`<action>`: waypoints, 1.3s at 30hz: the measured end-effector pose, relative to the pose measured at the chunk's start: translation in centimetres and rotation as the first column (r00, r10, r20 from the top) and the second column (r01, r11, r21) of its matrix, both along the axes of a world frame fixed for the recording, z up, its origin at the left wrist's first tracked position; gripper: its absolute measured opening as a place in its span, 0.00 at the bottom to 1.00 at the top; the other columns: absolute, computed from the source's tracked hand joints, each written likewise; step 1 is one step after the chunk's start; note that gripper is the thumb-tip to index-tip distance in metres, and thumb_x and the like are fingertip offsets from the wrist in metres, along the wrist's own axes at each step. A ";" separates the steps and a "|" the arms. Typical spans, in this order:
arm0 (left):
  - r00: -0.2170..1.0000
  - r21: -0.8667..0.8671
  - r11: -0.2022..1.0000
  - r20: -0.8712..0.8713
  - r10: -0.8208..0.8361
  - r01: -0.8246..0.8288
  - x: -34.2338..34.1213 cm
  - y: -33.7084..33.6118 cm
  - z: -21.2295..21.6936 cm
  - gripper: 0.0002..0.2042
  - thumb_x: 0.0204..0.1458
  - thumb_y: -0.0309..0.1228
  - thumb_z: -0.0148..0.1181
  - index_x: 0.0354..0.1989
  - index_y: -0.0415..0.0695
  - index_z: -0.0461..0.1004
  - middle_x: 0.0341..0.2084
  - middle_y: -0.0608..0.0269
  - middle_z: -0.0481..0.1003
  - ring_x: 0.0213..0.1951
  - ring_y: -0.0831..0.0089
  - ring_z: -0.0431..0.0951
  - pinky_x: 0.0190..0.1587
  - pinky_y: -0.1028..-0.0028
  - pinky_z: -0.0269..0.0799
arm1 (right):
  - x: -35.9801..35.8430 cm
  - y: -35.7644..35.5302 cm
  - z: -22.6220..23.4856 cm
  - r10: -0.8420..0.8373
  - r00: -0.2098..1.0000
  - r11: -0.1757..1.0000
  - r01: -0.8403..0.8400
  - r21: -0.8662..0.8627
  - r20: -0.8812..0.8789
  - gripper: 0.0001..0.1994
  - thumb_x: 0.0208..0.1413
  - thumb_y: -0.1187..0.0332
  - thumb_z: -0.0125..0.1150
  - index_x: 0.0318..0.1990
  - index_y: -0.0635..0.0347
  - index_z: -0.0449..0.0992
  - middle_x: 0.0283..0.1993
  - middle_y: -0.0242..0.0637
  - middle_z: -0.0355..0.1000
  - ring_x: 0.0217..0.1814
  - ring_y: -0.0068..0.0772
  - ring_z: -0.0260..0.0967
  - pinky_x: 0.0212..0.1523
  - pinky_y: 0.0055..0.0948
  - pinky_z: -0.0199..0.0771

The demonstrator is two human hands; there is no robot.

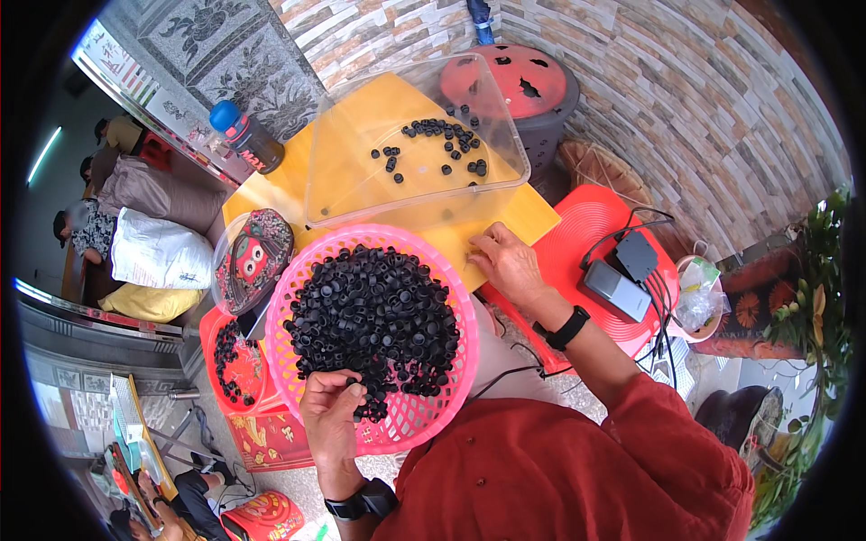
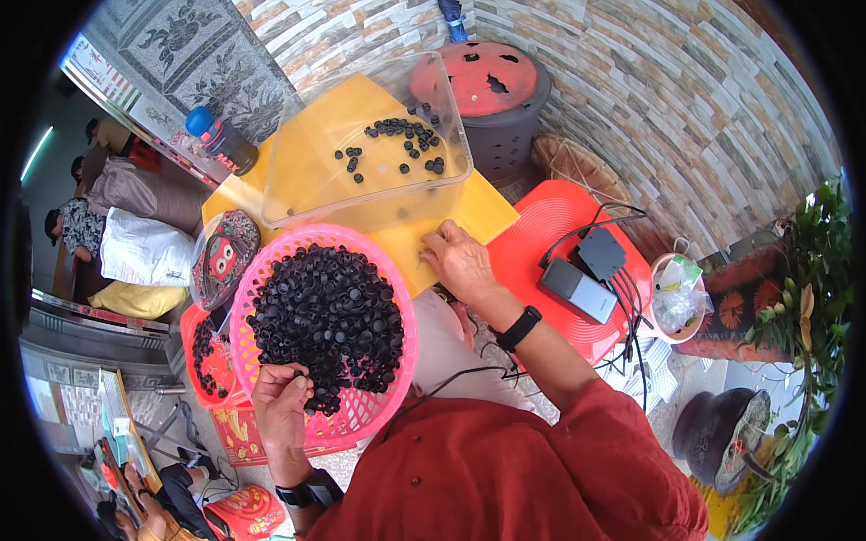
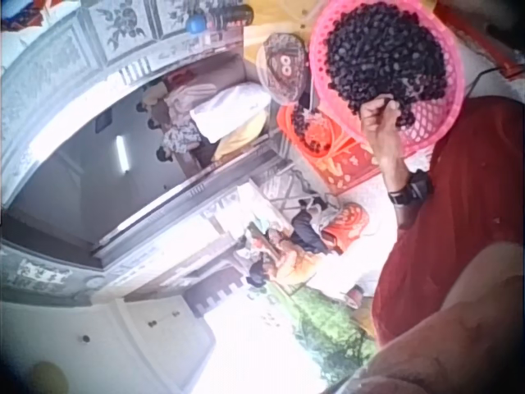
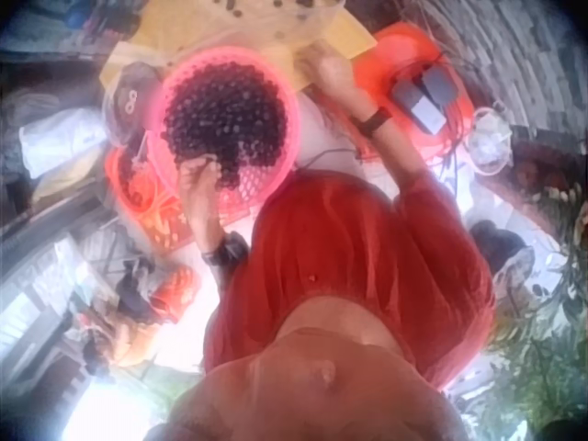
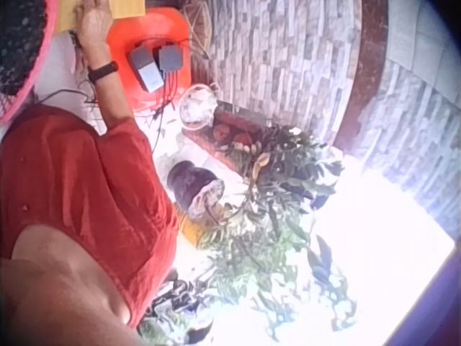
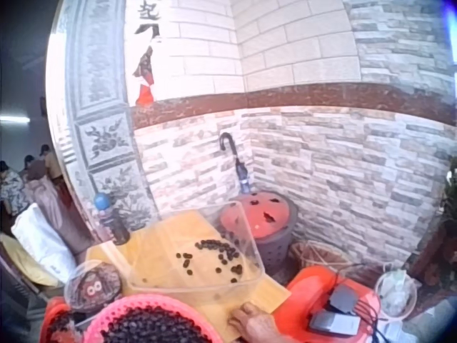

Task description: Assembling small black plastic components by joining two separate pieces together by hand.

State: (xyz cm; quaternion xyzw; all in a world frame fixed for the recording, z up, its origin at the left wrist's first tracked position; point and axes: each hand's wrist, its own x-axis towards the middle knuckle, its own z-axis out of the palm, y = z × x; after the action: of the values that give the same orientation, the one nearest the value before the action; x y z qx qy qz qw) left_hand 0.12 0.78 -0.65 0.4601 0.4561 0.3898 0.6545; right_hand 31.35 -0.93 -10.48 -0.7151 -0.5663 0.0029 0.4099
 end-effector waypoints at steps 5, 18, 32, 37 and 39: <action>1.000 -0.013 1.000 0.015 -0.017 0.017 0.5 0.0 0.0 0.09 0.45 0.14 0.57 0.33 0.39 0.68 0.33 0.55 0.74 0.29 0.76 0.74 0.32 0.79 0.71 | 0.3 0.6 -0.7 -0.020 0.999 0.980 0.028 -0.197 0.043 0.10 0.45 0.67 0.59 0.38 0.52 0.76 0.33 0.38 0.64 0.37 0.39 0.68 0.31 0.35 0.70; 1.000 -0.020 1.000 0.005 -0.017 0.017 1.1 0.0 0.0 0.09 0.45 0.14 0.57 0.33 0.39 0.68 0.34 0.55 0.74 0.29 0.76 0.74 0.32 0.80 0.71 | -1.3 1.5 -0.8 0.001 0.990 0.983 0.025 -0.180 0.142 0.04 0.45 0.71 0.54 0.26 0.61 0.72 0.32 0.40 0.63 0.35 0.39 0.69 0.30 0.37 0.71; 0.999 -0.004 0.999 0.027 -0.041 0.042 0.3 0.0 -0.7 0.08 0.47 0.16 0.57 0.34 0.41 0.68 0.34 0.57 0.74 0.29 0.77 0.75 0.31 0.81 0.72 | -0.1 2.8 -1.5 -0.005 0.995 0.998 0.011 -0.062 0.101 0.06 0.48 0.73 0.51 0.35 0.60 0.66 0.30 0.44 0.66 0.33 0.47 0.69 0.31 0.43 0.70; 0.999 0.004 0.999 0.018 -0.040 0.040 0.0 0.1 -0.9 0.08 0.47 0.16 0.57 0.34 0.41 0.68 0.34 0.57 0.74 0.29 0.77 0.75 0.32 0.81 0.72 | 0.7 1.6 -0.4 -0.074 0.995 0.997 0.072 0.019 0.064 0.08 0.45 0.75 0.53 0.35 0.59 0.71 0.30 0.42 0.66 0.34 0.45 0.69 0.32 0.40 0.71; 0.998 0.000 0.999 0.032 -0.045 0.045 0.1 0.2 -1.1 0.08 0.47 0.16 0.57 0.34 0.41 0.68 0.34 0.57 0.74 0.29 0.77 0.75 0.32 0.81 0.72 | 1.1 1.1 -0.6 -0.077 0.992 0.997 0.075 0.028 0.102 0.09 0.44 0.76 0.55 0.36 0.59 0.73 0.30 0.41 0.66 0.34 0.45 0.69 0.32 0.40 0.71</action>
State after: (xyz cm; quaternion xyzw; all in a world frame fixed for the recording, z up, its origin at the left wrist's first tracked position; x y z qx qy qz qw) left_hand 0.24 1.02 -1.79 0.4638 0.4353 0.3819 0.6705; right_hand 32.48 0.17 -11.11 -0.7304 -0.5590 -0.0564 0.3885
